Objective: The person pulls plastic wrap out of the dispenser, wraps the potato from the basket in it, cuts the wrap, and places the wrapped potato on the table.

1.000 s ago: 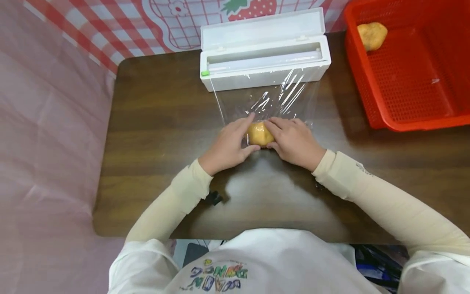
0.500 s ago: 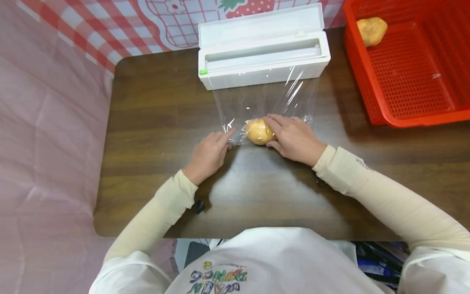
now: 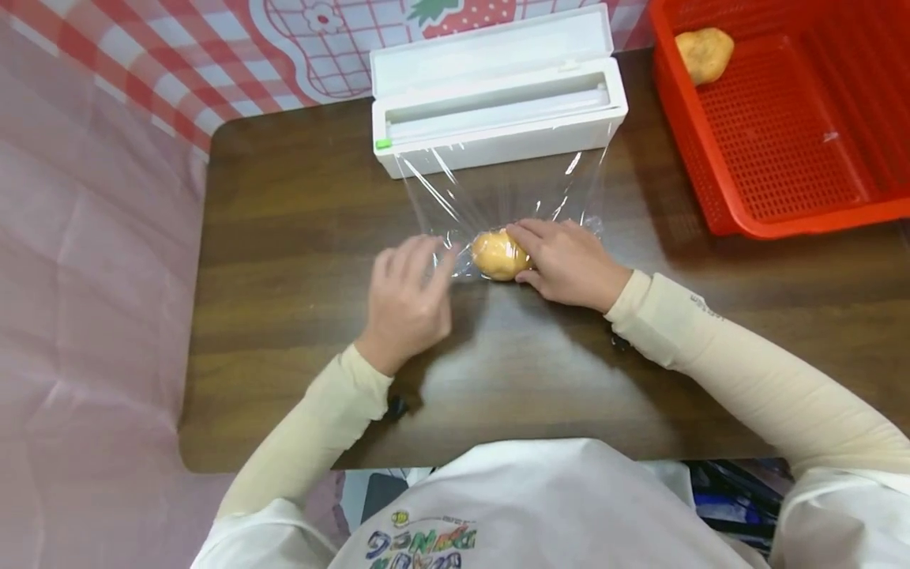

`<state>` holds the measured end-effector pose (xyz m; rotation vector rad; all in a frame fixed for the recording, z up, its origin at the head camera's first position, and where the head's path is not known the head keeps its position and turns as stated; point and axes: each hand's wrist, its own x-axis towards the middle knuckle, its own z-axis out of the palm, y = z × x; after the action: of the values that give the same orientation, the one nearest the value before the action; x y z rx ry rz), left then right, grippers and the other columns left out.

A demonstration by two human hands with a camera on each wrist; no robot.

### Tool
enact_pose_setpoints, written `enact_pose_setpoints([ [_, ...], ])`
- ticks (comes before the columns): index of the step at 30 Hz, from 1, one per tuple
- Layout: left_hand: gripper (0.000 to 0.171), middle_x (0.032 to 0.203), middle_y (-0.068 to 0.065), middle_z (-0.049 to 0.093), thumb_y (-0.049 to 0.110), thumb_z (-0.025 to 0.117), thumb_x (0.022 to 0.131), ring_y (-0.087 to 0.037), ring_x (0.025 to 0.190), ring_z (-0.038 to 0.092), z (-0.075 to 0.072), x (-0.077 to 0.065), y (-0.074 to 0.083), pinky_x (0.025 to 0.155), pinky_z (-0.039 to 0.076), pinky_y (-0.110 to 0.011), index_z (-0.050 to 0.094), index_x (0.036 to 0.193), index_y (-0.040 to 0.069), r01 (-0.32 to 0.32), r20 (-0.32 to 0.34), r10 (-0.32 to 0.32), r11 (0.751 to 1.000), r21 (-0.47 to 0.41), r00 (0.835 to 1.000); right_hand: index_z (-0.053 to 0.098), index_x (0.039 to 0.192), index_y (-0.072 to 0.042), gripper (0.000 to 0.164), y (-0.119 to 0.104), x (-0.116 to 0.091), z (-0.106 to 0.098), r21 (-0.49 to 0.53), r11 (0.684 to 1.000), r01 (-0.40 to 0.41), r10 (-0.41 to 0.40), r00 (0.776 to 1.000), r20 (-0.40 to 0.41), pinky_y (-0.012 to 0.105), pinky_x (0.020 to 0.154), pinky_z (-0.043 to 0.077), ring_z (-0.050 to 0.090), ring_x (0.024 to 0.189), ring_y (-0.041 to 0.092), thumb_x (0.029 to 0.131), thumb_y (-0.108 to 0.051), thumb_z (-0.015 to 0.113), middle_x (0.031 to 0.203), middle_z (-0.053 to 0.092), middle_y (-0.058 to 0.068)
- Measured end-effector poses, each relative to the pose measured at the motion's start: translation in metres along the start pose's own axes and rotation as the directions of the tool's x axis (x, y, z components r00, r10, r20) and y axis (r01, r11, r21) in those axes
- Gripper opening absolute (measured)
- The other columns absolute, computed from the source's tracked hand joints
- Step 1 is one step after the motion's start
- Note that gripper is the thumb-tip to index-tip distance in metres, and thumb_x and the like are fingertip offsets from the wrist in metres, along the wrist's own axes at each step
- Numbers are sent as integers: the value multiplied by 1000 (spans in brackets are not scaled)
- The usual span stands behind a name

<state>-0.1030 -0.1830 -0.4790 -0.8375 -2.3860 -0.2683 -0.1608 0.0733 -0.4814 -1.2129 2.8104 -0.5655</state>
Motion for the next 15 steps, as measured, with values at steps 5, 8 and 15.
enact_pose_setpoints([
  [5,46,134,-21,60,25,58,98,-34,123,58,34,22,38,102,46,-48,59,134,-3,-136,177,105,976,172,979,56,134,9,65,5,5,-8,32,999,-25,23,999,43,56,95,50,63,110,44,82,-18,84,127,61,27],
  [8,71,140,-22,56,43,70,93,-34,126,57,45,22,39,107,43,-46,51,141,-6,-106,301,38,971,213,953,55,136,9,63,5,8,-8,89,994,-59,48,992,119,54,99,48,60,115,43,85,-17,80,132,59,26],
  [15,60,133,-23,59,27,70,94,-33,118,60,55,25,23,99,49,-43,51,139,-8,-93,289,43,982,162,956,46,144,10,65,7,17,-12,195,971,-134,95,976,198,51,105,43,55,123,38,91,-16,75,138,55,26],
])
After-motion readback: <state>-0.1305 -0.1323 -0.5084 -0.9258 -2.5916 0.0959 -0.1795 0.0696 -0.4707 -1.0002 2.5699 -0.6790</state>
